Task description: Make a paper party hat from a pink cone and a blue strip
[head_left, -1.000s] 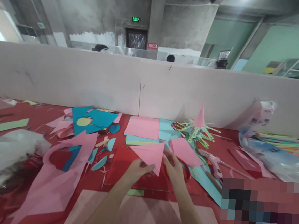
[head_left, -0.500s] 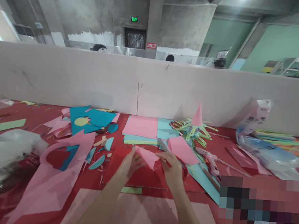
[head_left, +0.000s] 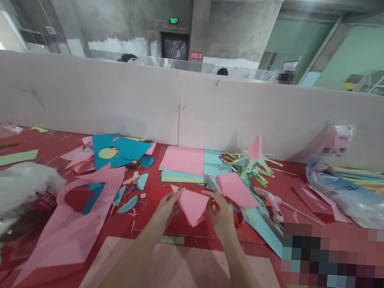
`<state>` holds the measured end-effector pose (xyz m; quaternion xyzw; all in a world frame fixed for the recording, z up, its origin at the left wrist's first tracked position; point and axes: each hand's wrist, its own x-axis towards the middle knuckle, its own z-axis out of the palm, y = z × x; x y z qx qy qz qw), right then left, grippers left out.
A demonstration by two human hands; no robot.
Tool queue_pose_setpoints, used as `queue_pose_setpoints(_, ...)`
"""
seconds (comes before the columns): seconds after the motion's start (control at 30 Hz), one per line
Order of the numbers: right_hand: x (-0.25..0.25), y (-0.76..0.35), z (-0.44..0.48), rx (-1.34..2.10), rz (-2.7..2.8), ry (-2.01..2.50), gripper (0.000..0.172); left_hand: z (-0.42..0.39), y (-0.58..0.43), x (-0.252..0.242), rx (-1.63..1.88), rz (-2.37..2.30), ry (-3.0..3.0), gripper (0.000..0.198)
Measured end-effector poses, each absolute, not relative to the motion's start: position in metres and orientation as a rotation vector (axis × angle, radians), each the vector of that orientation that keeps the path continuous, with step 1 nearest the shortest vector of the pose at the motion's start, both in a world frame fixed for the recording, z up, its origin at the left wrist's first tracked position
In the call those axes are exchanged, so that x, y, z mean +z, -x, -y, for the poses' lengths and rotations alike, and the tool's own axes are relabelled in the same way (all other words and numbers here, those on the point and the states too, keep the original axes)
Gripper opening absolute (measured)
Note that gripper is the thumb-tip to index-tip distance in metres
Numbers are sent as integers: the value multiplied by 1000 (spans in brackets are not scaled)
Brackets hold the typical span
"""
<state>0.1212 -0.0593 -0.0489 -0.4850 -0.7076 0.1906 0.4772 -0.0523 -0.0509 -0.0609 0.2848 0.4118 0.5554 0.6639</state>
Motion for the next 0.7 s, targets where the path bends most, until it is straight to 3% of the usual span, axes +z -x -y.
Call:
queue_pose_setpoints(0.2,-45,-116,64,444,1657,1179,38,52,51,-60,1266,-921,-666,32)
queue_pose_setpoints(0.4,-37,-106,72,443,1382,1275,19,48,57,-67,1321,-969,-684,34)
queue_pose_setpoints(0.53,-47,-108,65,611,1354,1338,22,45,56,-69,1336,-1020,-703,38)
queue_pose_setpoints(0.7,-58,-113,57,566,1380,1345,27,44,56,-69,1352,-1093,-757,42)
